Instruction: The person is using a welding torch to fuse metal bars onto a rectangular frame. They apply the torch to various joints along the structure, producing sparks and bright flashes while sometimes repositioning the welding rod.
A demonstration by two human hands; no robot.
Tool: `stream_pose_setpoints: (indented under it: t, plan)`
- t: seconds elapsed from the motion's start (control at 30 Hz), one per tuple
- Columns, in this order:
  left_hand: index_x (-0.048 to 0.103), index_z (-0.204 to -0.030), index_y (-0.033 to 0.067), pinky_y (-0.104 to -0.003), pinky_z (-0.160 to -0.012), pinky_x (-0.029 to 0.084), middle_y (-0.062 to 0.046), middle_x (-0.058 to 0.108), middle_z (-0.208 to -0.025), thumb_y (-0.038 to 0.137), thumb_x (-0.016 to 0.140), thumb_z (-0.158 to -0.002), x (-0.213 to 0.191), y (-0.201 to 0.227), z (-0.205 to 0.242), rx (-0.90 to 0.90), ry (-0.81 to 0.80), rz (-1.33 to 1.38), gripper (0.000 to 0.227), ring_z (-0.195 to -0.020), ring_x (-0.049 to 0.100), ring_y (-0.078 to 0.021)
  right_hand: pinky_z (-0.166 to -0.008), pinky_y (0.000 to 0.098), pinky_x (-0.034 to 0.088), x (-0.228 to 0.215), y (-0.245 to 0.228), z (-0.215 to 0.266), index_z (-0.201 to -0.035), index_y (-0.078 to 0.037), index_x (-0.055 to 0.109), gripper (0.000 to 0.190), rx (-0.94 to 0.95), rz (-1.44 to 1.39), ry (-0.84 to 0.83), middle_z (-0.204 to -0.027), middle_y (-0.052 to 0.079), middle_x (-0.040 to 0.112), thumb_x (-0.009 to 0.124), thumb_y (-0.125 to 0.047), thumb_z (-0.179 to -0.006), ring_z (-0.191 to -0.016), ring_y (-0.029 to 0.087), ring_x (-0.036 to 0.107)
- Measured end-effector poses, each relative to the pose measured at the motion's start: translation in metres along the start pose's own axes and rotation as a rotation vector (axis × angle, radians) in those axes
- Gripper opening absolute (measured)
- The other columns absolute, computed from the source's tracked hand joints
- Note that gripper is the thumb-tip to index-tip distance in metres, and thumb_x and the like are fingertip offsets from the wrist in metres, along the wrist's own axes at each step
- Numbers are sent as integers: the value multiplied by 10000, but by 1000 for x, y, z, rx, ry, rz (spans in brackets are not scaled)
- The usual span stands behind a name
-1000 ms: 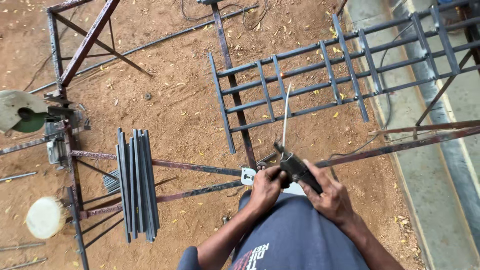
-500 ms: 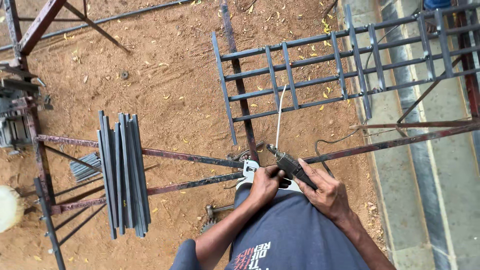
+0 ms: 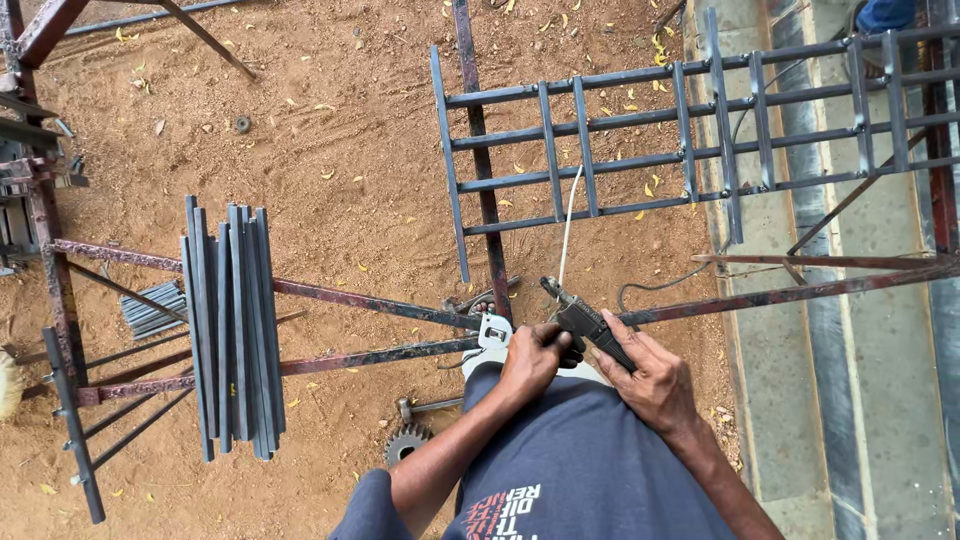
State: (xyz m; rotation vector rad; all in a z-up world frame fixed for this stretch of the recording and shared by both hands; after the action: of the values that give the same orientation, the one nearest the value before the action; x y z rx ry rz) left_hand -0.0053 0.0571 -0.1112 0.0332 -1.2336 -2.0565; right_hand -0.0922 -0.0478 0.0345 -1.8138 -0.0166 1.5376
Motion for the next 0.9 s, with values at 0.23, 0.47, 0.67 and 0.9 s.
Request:
stream_pose_setpoints:
  t: [0.23, 0.47, 0.67, 0.9]
  plan:
    - [729, -1051, -77, -319, -718, 640, -130, 769, -866, 79, 573, -1016, 1, -4, -5, -20, 11, -3, 223, -778, 756, -183, -591, 375, 567, 1, 4, -1, -1419, -174, 606, 613, 57, 33, -28, -899, 103, 724, 794, -230, -839, -685, 246, 715]
    - [744, -1029, -79, -320, -722, 639, -126, 775, -863, 68, 580, -1008, 2, 0, -4, 0, -5, -19, 221, -780, 759, -176, -572, 368, 564, -2, 0, -3, -1420, -171, 611, 618, 44, 30, -13, -892, 97, 724, 797, -219, -832, -677, 231, 714]
    - [743, -1039, -60, -309, -716, 628, -114, 778, -862, 79, 588, -1005, -2, 6, 0, -24, -2, -99, 210, -766, 758, -160, -542, 358, 561, 0, 0, -3, -1418, -172, 608, 619, 70, 6, -17, -850, 88, 717, 801, -257, -836, -652, 194, 715]
    - [746, -1055, -43, -307, -712, 626, -107, 779, -868, 81, 590, -1001, -1, 12, 2, -25, -6, -90, 206, -763, 755, -155, -546, 363, 564, -2, -2, -1, -1431, -173, 603, 621, 80, 17, -13, -867, 90, 722, 790, -267, -846, -655, 203, 722]
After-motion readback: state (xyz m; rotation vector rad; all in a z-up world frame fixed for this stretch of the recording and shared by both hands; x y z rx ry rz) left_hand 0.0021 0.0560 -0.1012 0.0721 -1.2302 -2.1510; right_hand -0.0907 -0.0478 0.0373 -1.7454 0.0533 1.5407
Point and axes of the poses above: each hand's wrist, its own z-axis away from the middle knuckle, its own x-axis out of the palm, y = z × x, the point moved 7 cm from there along -z, towards the middle knuckle
